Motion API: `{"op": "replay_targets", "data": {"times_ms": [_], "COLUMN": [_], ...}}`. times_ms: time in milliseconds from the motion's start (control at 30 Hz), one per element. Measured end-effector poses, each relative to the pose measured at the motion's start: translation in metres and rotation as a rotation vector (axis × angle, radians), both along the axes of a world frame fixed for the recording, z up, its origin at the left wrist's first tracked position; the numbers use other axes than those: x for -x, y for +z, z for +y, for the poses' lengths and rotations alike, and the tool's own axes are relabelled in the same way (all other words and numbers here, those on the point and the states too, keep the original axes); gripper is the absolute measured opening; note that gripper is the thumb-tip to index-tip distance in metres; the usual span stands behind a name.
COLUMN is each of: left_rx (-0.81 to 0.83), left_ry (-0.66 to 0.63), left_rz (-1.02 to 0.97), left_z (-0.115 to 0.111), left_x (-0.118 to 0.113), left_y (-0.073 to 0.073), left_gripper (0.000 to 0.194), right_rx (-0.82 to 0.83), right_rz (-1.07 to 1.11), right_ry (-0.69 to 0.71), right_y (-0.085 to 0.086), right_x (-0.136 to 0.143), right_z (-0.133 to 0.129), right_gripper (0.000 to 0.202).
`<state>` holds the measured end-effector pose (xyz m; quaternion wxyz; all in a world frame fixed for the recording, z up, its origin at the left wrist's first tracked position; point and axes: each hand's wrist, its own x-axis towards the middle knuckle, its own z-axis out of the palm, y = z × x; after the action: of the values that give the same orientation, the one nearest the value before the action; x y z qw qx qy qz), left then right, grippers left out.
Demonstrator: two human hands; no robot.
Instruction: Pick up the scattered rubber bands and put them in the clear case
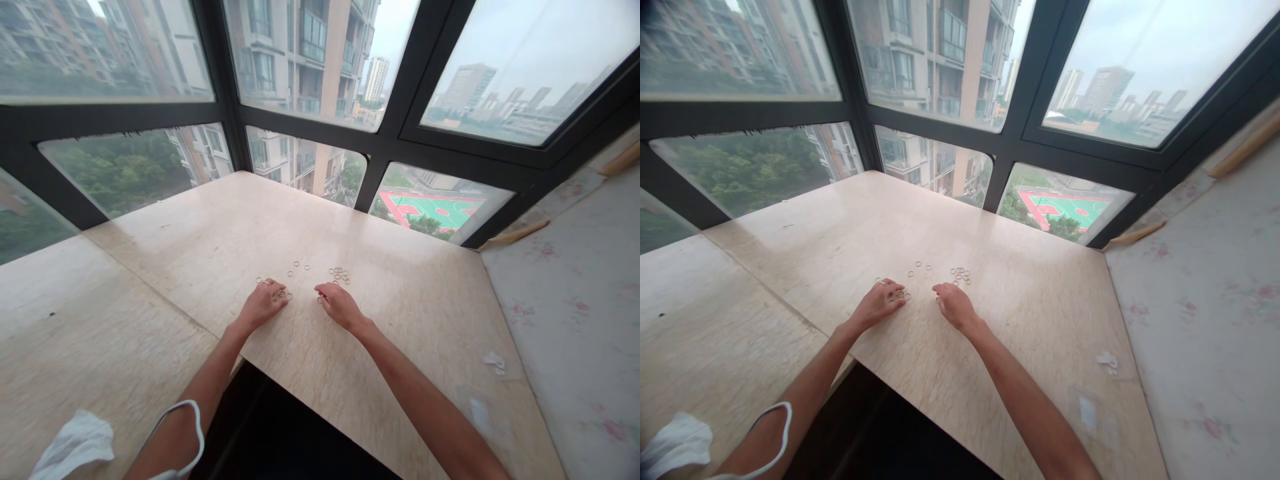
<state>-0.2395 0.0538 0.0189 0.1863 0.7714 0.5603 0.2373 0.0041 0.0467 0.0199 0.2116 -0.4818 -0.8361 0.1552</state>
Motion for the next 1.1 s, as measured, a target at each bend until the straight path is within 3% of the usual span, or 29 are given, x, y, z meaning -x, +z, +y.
{"op": "replay_targets", "data": {"times_ms": [100,200,400,533,667,867,1000,1100], "left_rx": [0.045,0.049,0.048,0.037,-0.016,-0.029,-0.052,-0.104], "left_ry": [-0.049,-0.081,0.001,0.022,0.054,0.221,0.246,0.149], "left_rz": [0.045,0.070,0.027,-0.052,-0.112,-0.118,-0.151,-0.072], "left_z": [-0.002,-0.006,-0.014,-0.011,0.001,0.017,0.005,-0.015], "left_x": [-0.006,-0.004,0.006,-0.001,-0.012,-0.010,-0.016,-0.034], "left_y": [0.000,0.002,0.001,0.001,0.005,0.009,0.007,0.005], "left_gripper": [0.017,0.019,0.020,0.022,0.022,0.031,0.030,0.027], "right_rx": [0.011,0.021,0.023,0.029,0.026,-0.015,-0.014,-0.014], "right_rz": [0.029,0.056,0.090,0.090,0.066,0.023,-0.027,-0.074], "right_ry": [-0.008,-0.035,-0.154,-0.126,-0.070,-0.253,-0.284,-0.265], "right_y": [0.002,0.006,0.010,0.007,0.002,-0.002,-0.001,0.001], "right_x": [0.001,-0.005,-0.027,-0.019,-0.006,-0.019,-0.021,-0.008], "right_z": [-0.012,-0.023,-0.046,-0.055,-0.046,-0.032,-0.029,-0.018], "right_gripper": [0.026,0.030,0.035,0.031,0.029,0.032,0.035,0.036]}}
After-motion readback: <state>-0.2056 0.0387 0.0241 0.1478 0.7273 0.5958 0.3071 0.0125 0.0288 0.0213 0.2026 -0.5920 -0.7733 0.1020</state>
